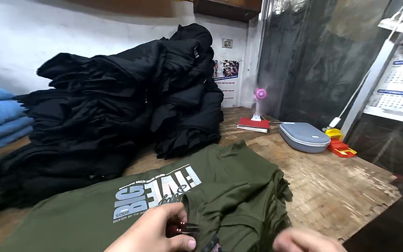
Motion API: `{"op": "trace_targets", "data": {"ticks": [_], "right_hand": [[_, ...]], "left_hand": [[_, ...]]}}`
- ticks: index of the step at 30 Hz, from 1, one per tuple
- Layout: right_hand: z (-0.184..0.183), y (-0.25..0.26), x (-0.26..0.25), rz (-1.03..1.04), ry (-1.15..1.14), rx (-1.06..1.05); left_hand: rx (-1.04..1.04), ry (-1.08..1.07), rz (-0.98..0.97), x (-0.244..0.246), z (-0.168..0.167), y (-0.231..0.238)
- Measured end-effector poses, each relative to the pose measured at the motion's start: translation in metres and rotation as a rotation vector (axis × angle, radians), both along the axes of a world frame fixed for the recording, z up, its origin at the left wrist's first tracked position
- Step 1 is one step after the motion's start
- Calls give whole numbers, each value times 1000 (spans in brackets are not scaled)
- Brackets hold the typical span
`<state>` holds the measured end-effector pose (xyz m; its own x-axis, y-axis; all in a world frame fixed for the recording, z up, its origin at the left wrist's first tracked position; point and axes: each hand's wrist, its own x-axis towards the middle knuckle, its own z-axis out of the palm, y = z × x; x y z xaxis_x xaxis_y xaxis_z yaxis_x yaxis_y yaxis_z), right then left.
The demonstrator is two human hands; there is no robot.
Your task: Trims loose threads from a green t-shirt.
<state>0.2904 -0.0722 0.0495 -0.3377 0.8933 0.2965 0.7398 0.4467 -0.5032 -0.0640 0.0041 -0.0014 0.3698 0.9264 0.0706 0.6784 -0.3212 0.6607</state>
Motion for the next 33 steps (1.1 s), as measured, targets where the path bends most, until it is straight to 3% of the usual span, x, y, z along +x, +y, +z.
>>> {"op": "trace_targets", "data": {"ticks": [2,4,8,14,20,26,33], "right_hand": [[-2,6,-17,-112,173,215],[-1,15,-39,-86,237,337],[-7,33,-69,11,169,373],[-21,32,-68,-12,300,410],[-39,27,-44,-99,389,448],[-51,21,-33,-201,410,265],[-60,15,-27,-125,448,103]], "left_hand": [[86,-44,48,2,0,1],[236,-59,111,6,-5,1],[549,13,144,11,-10,1],[752,130,141,21,-12,-1],[831,155,143,22,-17,4],[807,133,167,19,-14,5],[596,102,72,-3,-2,-7]]}}
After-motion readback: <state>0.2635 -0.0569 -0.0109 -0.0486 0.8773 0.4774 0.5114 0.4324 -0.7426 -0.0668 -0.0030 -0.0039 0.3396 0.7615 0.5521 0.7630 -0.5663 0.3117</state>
